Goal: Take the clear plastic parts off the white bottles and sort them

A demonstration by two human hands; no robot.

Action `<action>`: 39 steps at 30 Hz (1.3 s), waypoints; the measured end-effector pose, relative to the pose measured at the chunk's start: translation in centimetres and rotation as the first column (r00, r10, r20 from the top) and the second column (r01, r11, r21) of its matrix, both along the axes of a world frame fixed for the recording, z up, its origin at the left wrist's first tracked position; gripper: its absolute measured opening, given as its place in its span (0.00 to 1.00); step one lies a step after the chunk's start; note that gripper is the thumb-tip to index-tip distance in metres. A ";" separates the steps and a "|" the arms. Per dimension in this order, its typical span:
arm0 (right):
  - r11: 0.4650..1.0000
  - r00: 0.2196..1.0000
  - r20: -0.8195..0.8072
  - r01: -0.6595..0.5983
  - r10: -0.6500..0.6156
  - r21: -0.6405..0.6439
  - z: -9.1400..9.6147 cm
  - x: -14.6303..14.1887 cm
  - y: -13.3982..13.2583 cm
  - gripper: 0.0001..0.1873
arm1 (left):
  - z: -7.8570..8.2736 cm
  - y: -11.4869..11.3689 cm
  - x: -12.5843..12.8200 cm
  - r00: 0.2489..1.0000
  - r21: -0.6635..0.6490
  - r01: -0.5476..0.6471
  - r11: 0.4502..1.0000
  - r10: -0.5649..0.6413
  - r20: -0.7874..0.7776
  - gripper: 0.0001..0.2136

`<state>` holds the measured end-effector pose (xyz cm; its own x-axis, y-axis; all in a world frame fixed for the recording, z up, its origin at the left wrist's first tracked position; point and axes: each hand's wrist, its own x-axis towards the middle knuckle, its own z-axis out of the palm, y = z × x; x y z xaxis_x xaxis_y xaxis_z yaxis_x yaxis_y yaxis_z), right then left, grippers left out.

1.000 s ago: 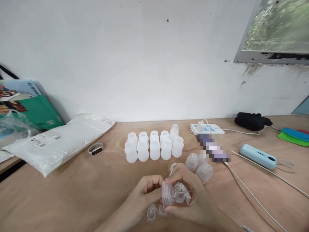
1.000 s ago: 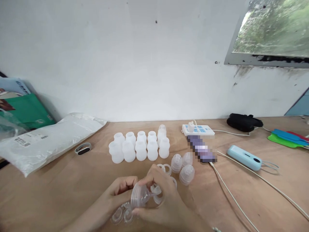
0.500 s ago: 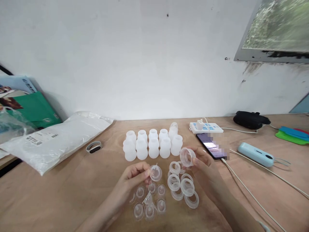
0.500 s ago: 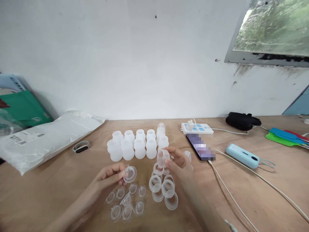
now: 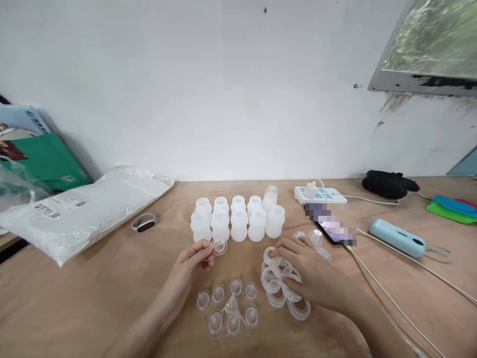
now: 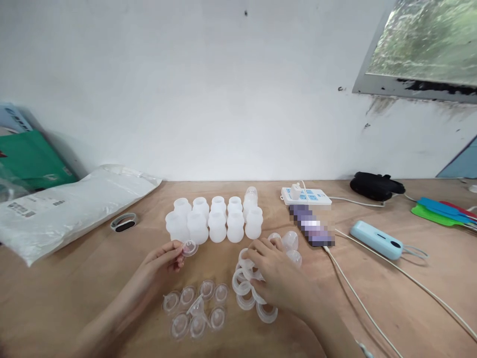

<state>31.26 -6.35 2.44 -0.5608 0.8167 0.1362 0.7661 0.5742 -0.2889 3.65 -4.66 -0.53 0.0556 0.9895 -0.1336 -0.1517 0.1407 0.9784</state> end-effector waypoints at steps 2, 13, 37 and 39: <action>1.000 1.000 0.010 -0.004 0.004 -0.018 -0.1 -0.1 0.0 0.23 | -0.1 0.0 0.1 1.000 -0.002 0.009 1.000 -0.009 -0.005 0.14; 0.996 0.997 -0.064 -0.046 0.052 0.080 -1.9 -0.6 0.6 0.25 | -0.6 -0.3 0.3 0.999 0.000 0.043 0.999 -0.043 -0.033 0.14; 0.859 0.930 -0.362 0.136 0.060 0.493 -1.5 -0.2 1.1 0.07 | -1.0 0.8 -1.1 0.581 0.062 0.385 0.921 -0.189 -0.792 0.06; 0.843 0.920 -0.391 0.186 0.031 0.505 -1.5 -0.1 1.1 0.07 | -0.9 0.8 -1.2 0.506 0.079 0.431 0.899 -0.168 -0.846 0.07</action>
<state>31.16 -5.23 0.93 -0.3169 0.5978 0.7364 0.7119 0.6629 -0.2317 2.48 -3.88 -1.42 0.3543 0.9343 -0.0395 0.7148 -0.2433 0.6556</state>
